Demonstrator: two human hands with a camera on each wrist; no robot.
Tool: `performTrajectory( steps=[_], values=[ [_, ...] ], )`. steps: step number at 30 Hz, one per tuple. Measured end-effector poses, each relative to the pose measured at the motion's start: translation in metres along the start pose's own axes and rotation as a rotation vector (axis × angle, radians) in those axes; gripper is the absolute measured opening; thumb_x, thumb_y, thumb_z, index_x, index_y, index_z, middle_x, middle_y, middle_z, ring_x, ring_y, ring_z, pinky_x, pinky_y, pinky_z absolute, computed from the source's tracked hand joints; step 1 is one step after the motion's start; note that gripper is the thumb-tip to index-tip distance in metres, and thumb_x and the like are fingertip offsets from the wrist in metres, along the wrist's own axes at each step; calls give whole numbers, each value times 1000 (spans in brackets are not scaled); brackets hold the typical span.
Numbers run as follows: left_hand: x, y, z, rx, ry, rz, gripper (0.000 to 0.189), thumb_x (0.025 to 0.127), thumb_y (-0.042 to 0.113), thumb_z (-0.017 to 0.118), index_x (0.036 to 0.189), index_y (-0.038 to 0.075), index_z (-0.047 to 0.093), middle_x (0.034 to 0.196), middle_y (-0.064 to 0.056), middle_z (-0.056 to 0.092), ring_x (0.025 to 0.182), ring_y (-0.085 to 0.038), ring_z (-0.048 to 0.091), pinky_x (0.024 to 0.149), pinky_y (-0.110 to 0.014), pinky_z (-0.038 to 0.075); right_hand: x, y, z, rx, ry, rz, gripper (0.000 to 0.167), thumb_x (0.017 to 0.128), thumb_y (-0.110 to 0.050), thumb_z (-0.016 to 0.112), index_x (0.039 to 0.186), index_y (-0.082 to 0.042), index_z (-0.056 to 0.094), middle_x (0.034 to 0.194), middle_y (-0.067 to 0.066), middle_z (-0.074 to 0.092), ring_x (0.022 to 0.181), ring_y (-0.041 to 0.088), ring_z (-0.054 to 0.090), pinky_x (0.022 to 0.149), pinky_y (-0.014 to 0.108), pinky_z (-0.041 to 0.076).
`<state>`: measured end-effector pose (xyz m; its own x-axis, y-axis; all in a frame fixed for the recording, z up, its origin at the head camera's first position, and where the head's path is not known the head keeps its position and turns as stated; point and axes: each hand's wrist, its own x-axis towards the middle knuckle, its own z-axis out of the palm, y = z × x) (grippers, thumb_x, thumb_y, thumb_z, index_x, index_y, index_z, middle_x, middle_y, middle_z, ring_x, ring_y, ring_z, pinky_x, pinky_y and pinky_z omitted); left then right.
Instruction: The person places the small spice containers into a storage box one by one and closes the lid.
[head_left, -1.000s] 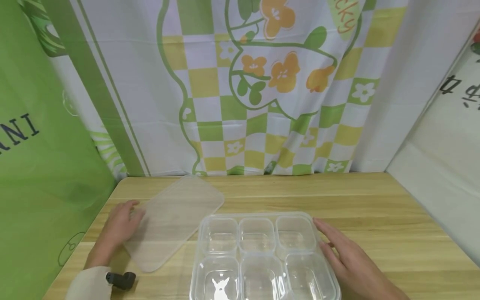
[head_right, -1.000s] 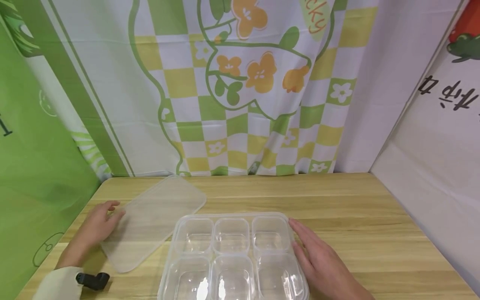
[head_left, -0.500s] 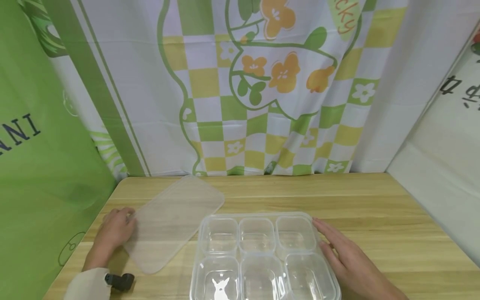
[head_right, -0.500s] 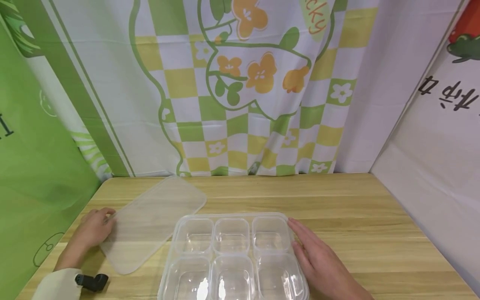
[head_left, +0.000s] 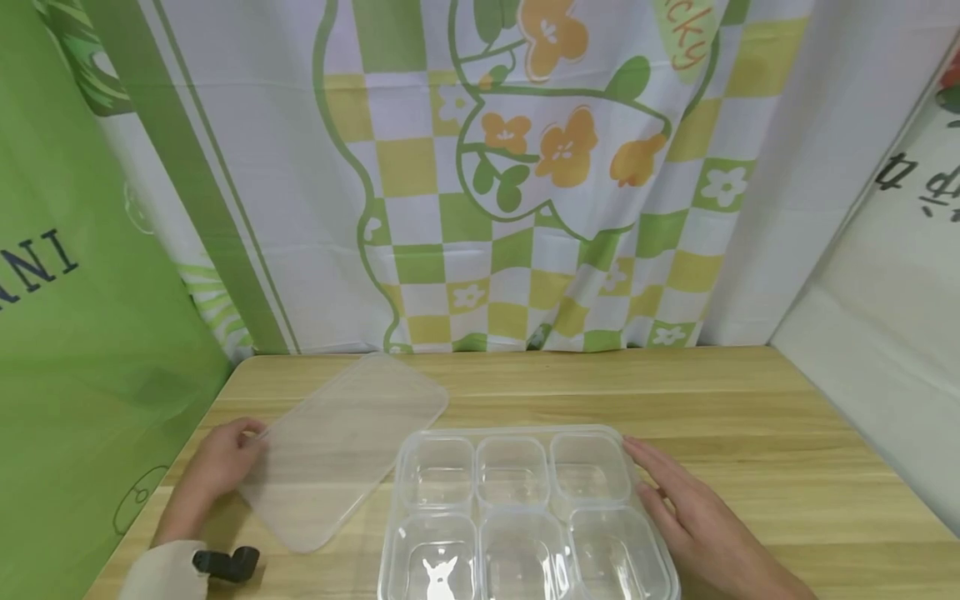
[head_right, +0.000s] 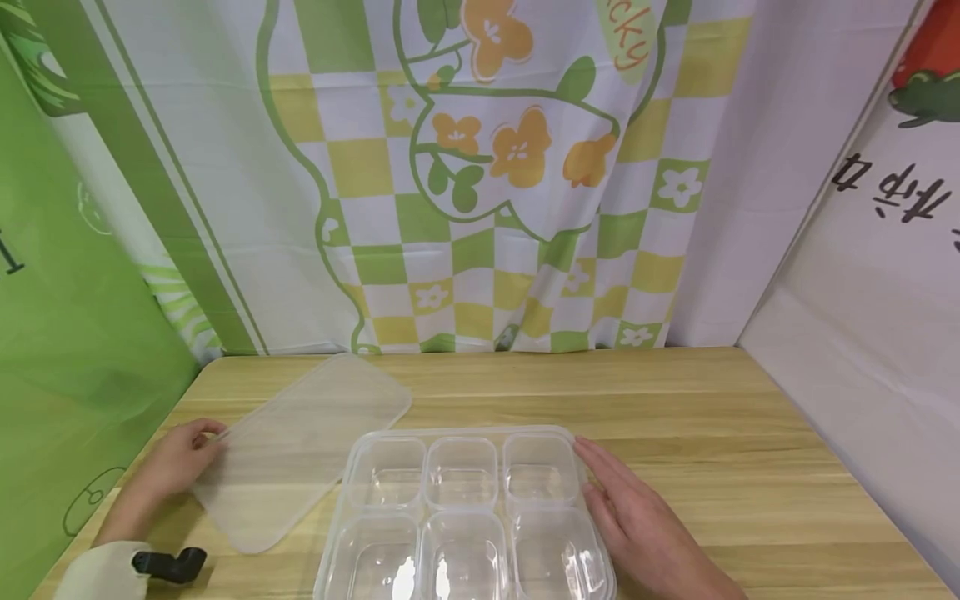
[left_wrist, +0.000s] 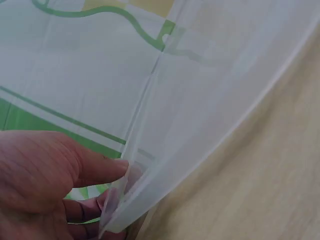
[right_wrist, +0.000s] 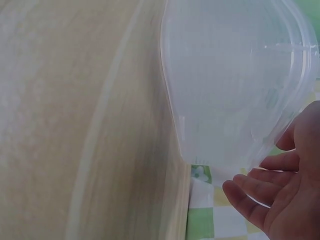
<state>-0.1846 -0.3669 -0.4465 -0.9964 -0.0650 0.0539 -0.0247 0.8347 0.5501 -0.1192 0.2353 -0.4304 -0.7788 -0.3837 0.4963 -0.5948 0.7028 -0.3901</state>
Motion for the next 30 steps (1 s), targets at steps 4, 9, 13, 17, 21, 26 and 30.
performTrajectory(
  steps=[4,9,13,17,21,26,30],
  values=[
    [-2,-2,-2,-80,5,-15,30,106,15,55,122,-9,61,92,-15,63,77,-24,56,63,-37,47,1,-1,-1,-6,-15,16,60,98,0,66,154,-11,47,151,9,52,130,27,54,105,10,30],
    [-3,1,-3,-103,28,-3,30,105,12,56,122,-12,61,107,-29,64,93,-37,62,72,-42,50,2,-1,-2,29,-37,16,61,97,4,66,153,-7,46,150,14,52,114,27,65,86,35,58],
    [-3,4,-1,-150,31,-16,33,107,12,53,127,-15,57,119,-36,61,104,-44,62,77,-42,51,1,0,0,34,-21,-3,62,94,5,68,152,-6,47,149,15,52,109,24,67,80,40,60],
    [-3,8,1,-213,41,-52,35,107,10,50,131,-14,53,123,-39,59,106,-45,61,75,-38,51,1,1,1,35,-10,-8,62,94,5,68,151,-6,48,149,15,53,106,21,67,79,39,60],
    [-4,13,0,-269,49,-99,37,107,12,46,136,-11,52,125,-38,57,106,-45,60,75,-38,52,1,0,0,42,-13,-1,60,95,5,67,151,-6,48,149,15,53,105,18,68,80,39,59],
    [-4,17,-1,-317,63,-123,40,110,18,43,140,-6,51,130,-35,55,103,-41,60,75,-37,54,2,-1,-1,53,-19,0,60,96,5,66,152,-5,48,148,16,53,108,22,67,80,39,60],
    [-3,22,0,-337,95,-119,42,110,25,45,140,-3,54,131,-30,57,103,-35,59,75,-34,52,2,-1,-1,57,-22,-1,60,96,5,66,152,-6,48,148,17,53,108,21,67,79,39,60]
  ],
)
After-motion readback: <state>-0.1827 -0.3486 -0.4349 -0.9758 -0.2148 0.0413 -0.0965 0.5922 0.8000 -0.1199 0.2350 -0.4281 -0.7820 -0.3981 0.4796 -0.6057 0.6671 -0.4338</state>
